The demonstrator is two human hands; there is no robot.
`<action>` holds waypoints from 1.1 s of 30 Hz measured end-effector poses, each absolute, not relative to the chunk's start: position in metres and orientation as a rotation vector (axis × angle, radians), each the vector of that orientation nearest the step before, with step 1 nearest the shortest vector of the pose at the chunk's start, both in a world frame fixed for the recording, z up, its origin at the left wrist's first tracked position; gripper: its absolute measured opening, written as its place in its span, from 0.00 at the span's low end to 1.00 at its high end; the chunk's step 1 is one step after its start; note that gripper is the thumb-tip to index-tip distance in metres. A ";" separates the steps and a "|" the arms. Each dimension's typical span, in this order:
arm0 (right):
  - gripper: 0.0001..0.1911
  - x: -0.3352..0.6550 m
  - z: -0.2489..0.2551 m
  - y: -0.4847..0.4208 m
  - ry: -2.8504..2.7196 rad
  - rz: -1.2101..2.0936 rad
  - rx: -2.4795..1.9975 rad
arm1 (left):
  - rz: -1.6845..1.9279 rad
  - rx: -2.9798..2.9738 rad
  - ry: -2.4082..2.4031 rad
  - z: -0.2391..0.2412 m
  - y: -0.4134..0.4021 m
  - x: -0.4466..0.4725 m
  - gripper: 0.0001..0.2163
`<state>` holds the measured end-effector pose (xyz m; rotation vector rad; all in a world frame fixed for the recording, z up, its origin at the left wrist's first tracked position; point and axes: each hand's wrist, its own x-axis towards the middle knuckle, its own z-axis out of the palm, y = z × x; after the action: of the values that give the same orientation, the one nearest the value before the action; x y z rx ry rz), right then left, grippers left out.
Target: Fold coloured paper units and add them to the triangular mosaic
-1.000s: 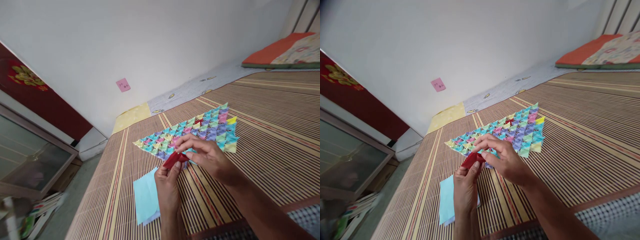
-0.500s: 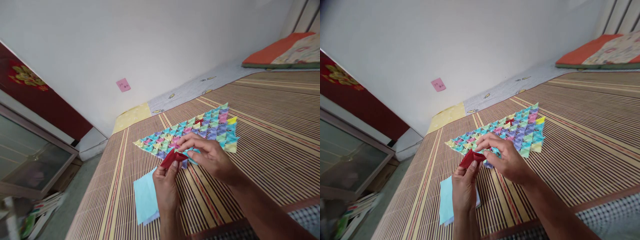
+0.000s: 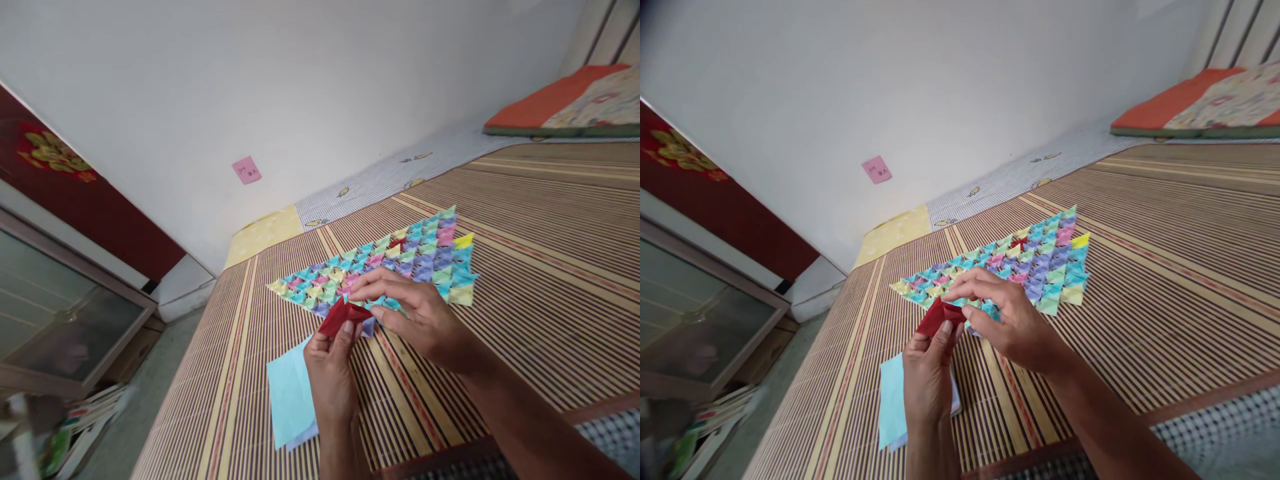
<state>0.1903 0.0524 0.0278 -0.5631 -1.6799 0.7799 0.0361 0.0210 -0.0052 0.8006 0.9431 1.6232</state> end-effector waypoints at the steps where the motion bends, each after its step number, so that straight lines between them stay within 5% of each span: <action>1: 0.16 0.190 0.028 0.052 -1.683 0.780 -0.560 | 1.624 0.801 0.941 -0.006 0.021 0.036 0.10; 33: 0.11 0.186 0.030 0.051 -1.685 0.811 -0.614 | 1.556 0.928 0.917 0.001 0.016 0.038 0.10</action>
<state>0.1864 0.0510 0.0297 -0.6139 -1.6848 0.8113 0.0378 0.0155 0.0009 0.9282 0.9168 1.5559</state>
